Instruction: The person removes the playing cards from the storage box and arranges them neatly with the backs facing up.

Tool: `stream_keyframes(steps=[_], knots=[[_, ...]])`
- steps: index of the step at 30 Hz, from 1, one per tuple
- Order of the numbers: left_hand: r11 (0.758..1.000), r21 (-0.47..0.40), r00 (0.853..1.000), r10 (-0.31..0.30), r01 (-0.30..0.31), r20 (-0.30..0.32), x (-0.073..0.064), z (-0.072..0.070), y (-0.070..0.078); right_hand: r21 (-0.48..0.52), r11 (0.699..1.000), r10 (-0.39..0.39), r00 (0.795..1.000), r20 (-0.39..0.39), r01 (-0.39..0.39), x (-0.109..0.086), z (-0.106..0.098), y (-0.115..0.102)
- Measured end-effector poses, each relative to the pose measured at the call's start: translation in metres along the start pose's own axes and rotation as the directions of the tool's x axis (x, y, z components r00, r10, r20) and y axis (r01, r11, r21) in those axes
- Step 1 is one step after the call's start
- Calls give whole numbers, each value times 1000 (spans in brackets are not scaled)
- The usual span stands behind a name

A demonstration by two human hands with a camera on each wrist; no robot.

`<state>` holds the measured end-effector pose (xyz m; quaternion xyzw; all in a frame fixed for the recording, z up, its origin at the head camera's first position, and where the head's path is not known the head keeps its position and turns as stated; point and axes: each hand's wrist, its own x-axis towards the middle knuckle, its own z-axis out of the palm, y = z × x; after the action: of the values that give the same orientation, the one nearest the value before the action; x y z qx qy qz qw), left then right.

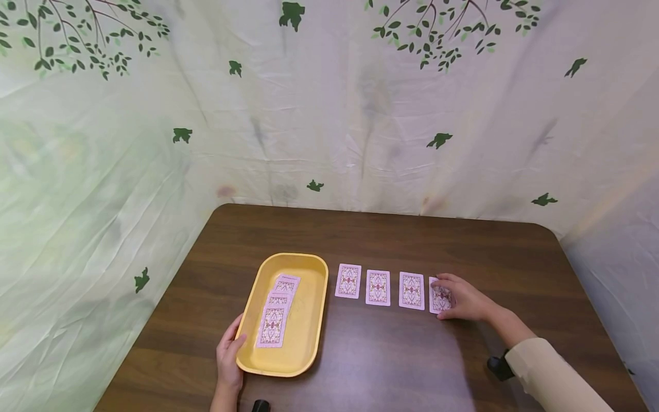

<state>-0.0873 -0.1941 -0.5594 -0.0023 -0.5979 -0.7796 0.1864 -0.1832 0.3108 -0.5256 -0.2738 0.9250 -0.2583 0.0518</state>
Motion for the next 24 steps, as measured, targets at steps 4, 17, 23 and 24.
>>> stream_keyframes(steps=[4,17,23,24], knots=[[1000,-5,1000,11,-11,5,0,0,0,5,1000,8,1000,-2,-8,0,0,0],[1000,4,1000,10,-10,2,0,-1,-1,21,999,36,999,6,-36,0,-2,-1],[1000,1,1000,8,-8,2,-1,-1,-1,12,997,83,991,-103,-82,8,-9,-8],[1000,0,1000,9,-9,0,0,-1,-1,13,995,97,988,-123,-96,11,-11,-11]])
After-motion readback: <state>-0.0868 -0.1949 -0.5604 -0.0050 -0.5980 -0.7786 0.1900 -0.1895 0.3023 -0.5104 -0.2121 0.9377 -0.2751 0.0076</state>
